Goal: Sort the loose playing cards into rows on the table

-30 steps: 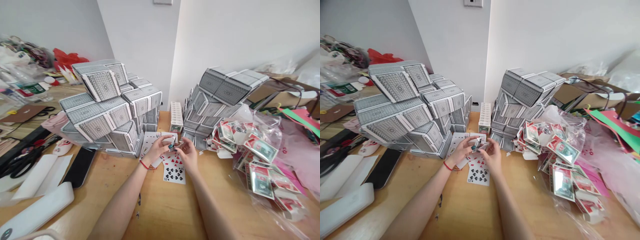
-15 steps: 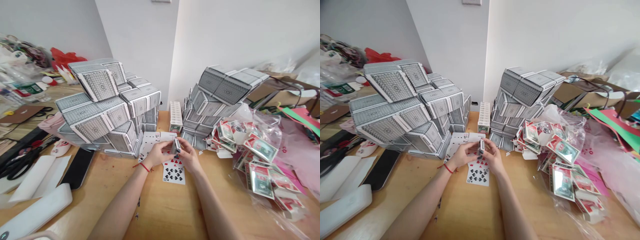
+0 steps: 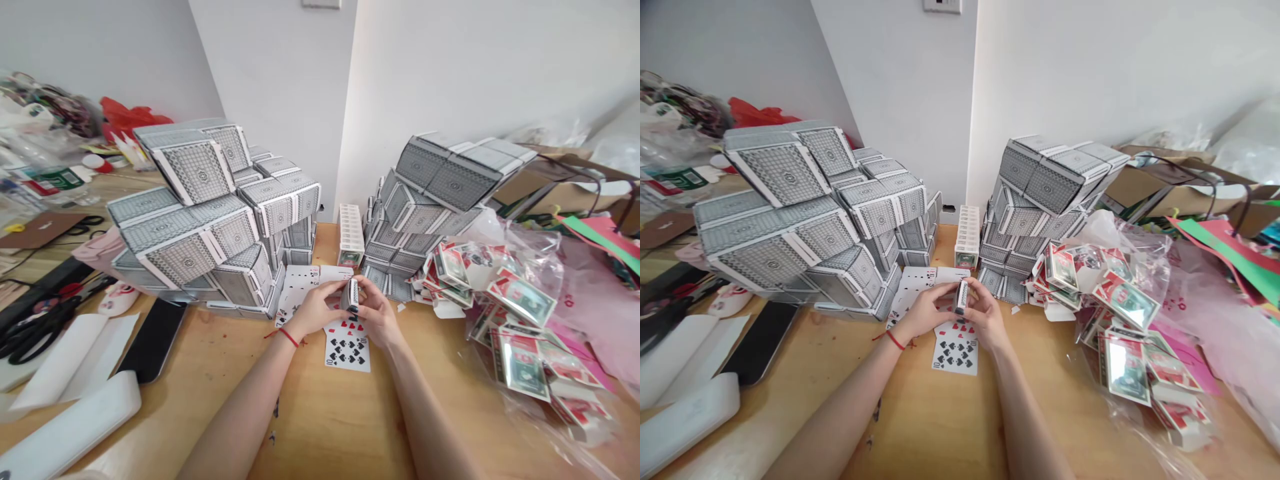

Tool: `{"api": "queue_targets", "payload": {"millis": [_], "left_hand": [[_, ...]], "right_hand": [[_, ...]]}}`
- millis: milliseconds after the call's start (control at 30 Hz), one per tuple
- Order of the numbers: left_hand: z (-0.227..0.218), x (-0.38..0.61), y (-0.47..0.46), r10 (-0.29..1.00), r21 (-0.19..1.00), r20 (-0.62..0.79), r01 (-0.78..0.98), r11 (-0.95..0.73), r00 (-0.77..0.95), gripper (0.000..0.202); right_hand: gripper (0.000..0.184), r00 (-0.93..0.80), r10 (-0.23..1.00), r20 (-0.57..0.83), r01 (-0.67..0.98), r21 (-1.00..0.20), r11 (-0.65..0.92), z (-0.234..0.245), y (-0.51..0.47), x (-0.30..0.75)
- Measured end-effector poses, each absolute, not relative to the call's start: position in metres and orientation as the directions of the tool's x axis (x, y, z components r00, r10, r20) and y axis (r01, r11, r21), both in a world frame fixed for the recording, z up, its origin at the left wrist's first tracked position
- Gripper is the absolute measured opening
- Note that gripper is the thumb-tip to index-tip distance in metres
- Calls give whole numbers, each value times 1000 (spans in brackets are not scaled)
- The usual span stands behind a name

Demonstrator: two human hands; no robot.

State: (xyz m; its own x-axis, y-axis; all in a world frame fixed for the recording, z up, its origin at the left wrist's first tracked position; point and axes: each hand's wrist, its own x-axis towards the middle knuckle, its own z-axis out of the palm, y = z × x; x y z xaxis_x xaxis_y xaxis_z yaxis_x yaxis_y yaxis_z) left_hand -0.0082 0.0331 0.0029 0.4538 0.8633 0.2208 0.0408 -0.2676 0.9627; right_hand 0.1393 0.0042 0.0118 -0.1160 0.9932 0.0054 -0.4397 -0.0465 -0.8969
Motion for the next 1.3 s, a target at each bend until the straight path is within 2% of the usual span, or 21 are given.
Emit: {"api": "queue_targets", "payload": {"millis": [233,400,533,700,933,1133,1300], "left_hand": [[-1,-9,34,868,958,207,86,-273,452,62],[-2,-7,33,874,915,256,188,-356,413,60],[0,-5,31,881,895,241,258,-364,407,61],[5,-4,29,879,887,213,293,-357,426,57],[8,-3,28,846,829,280,330,-451,454,56],[6,-4,29,833,797,331,341,-498,443,56],[4,-4,30,843,790,351,356,-500,407,58]], "right_hand": [[59,-128,992,-9,-429,-901,-64,10,4,139],[40,-105,994,-23,-485,-872,-71,10,5,140],[27,-65,997,-44,-507,-859,-71,7,6,141],[20,-83,995,-56,-552,-829,-93,6,6,141],[18,-95,989,-112,-578,-803,-146,7,6,144],[25,-14,994,-109,-486,-868,-102,4,6,140],[25,46,992,-117,-313,-945,-97,-5,9,138]]}}
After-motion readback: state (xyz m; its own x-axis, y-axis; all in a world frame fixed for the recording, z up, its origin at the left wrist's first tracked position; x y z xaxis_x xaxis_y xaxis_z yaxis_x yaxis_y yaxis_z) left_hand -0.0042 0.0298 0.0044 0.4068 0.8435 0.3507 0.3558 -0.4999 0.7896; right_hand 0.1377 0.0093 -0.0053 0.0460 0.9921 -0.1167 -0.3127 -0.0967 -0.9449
